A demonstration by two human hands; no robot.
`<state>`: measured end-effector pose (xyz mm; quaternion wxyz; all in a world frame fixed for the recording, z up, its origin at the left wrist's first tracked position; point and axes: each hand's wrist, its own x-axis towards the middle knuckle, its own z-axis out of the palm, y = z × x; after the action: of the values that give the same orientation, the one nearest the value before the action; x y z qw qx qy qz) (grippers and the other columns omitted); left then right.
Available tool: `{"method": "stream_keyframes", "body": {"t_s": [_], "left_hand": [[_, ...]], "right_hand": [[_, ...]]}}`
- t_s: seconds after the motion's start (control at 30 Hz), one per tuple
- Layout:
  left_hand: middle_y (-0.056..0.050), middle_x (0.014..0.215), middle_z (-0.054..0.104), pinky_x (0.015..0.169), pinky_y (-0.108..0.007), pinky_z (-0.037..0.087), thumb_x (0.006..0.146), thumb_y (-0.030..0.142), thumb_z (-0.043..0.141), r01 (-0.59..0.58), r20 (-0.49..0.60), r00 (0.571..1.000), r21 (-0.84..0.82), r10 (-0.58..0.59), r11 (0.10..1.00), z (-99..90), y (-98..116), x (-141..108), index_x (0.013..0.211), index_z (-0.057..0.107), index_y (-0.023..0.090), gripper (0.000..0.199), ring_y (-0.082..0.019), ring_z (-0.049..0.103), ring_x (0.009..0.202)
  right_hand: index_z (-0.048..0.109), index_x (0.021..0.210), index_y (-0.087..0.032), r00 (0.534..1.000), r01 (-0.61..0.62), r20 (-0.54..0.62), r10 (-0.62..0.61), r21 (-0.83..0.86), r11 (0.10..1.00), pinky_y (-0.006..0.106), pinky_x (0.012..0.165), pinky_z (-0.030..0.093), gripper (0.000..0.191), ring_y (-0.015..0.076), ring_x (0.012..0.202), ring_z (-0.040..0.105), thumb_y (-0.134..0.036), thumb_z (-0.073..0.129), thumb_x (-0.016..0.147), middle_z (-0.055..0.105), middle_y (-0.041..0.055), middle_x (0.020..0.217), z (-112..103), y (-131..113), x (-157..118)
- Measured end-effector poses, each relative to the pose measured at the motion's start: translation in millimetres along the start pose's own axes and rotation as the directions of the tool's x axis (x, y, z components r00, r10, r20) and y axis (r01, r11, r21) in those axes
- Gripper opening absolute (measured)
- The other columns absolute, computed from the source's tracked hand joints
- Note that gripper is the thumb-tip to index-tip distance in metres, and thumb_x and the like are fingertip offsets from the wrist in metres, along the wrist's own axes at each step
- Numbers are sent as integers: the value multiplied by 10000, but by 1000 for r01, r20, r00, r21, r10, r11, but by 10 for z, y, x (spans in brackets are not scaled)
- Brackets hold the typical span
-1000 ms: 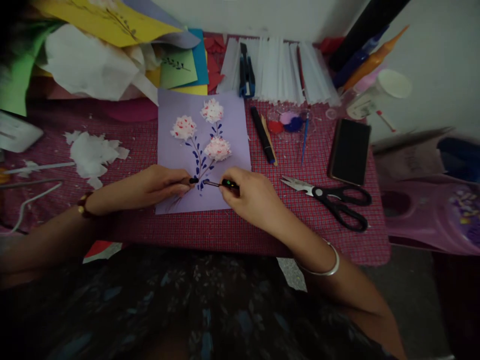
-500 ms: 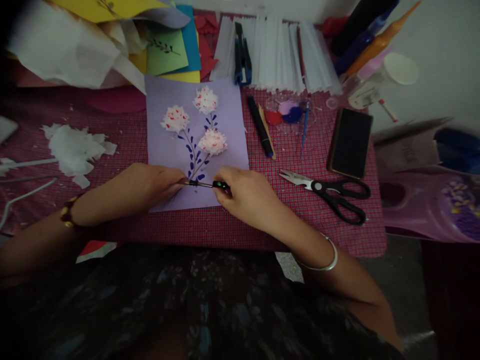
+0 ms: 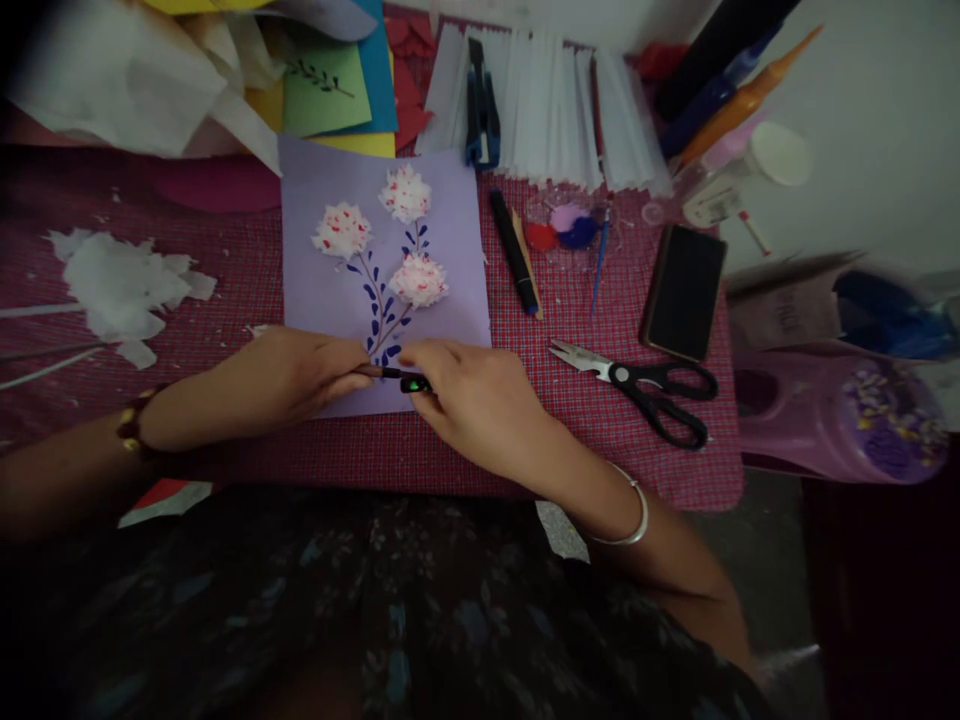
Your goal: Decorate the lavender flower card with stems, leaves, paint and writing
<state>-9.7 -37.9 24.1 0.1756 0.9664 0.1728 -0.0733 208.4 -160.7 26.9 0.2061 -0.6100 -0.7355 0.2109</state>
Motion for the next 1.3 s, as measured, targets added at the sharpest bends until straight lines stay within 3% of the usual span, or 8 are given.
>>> {"method": "stream_keyframes", "body": {"t_s": [0.1, 0.17, 0.3, 0.4, 0.87, 1.17, 1.3], "left_hand": [[-39, 757, 662, 603, -281, 353, 1103, 382, 364, 17, -35, 999, -168, -23, 986, 3, -10, 38, 985, 662, 172, 383, -178, 578, 617], [-41, 772, 665, 618, -282, 366, 1096, 373, 361, 15, -51, 998, -231, -28, 973, -4, -17, 52, 984, 661, 169, 379, -179, 568, 617], [-40, 753, 647, 610, -287, 351, 1086, 388, 357, 12, -85, 996, -268, -36, 963, 3, -35, 53, 955, 654, 167, 393, -177, 535, 595], [-28, 704, 611, 587, -288, 327, 1076, 412, 358, 0, -104, 994, -279, -30, 960, 24, -52, 47, 910, 635, 173, 402, -171, 514, 562], [-1, 618, 547, 558, -294, 301, 1052, 414, 418, 51, -80, 994, -297, -78, 954, 77, -107, 59, 836, 600, 193, 359, -157, 461, 503], [-12, 667, 611, 558, -287, 288, 1083, 453, 385, -5, -127, 991, -284, -32, 959, 169, -149, 66, 889, 631, 197, 405, -150, 469, 516], [-19, 684, 631, 564, -285, 314, 1089, 458, 372, -49, -136, 991, -287, 10, 957, 223, -173, 74, 907, 646, 197, 420, -164, 524, 542]], "right_hand": [[540, 1353, -226, 988, -68, -135, 80, 95, 993, 330, 709, 509, 380, 205, 816, 674, -286, 553, 978, 724, 61, 994, -134, 24, -104], [506, 1330, -220, 975, -105, -183, 123, 106, 989, 340, 715, 515, 357, 212, 830, 671, -289, 533, 982, 710, 71, 1001, -208, 60, -146], [550, 1109, -210, 991, -107, -77, 106, -17, 994, 348, 721, 487, 147, 211, 787, 652, -246, 463, 997, 700, 70, 931, -235, 123, -115], [570, 1054, -197, 999, -38, 5, 39, -59, 998, 345, 746, 474, 141, 220, 830, 656, -213, 439, 1005, 703, 84, 936, -203, 143, -63], [611, 1053, -202, 998, -9, 59, 11, -23, 1000, 338, 766, 470, 153, 214, 866, 649, -207, 465, 1012, 703, 78, 975, -230, 157, -48], [646, 1050, -188, 996, 13, 87, -8, -50, 999, 349, 820, 489, 173, 228, 921, 656, -184, 478, 1010, 712, 86, 984, -216, 172, -39], [688, 1136, -196, 994, 32, 110, -26, -56, 998, 344, 830, 502, 227, 225, 941, 667, -241, 485, 1044, 720, 86, 1014, -181, 190, -34]]}}
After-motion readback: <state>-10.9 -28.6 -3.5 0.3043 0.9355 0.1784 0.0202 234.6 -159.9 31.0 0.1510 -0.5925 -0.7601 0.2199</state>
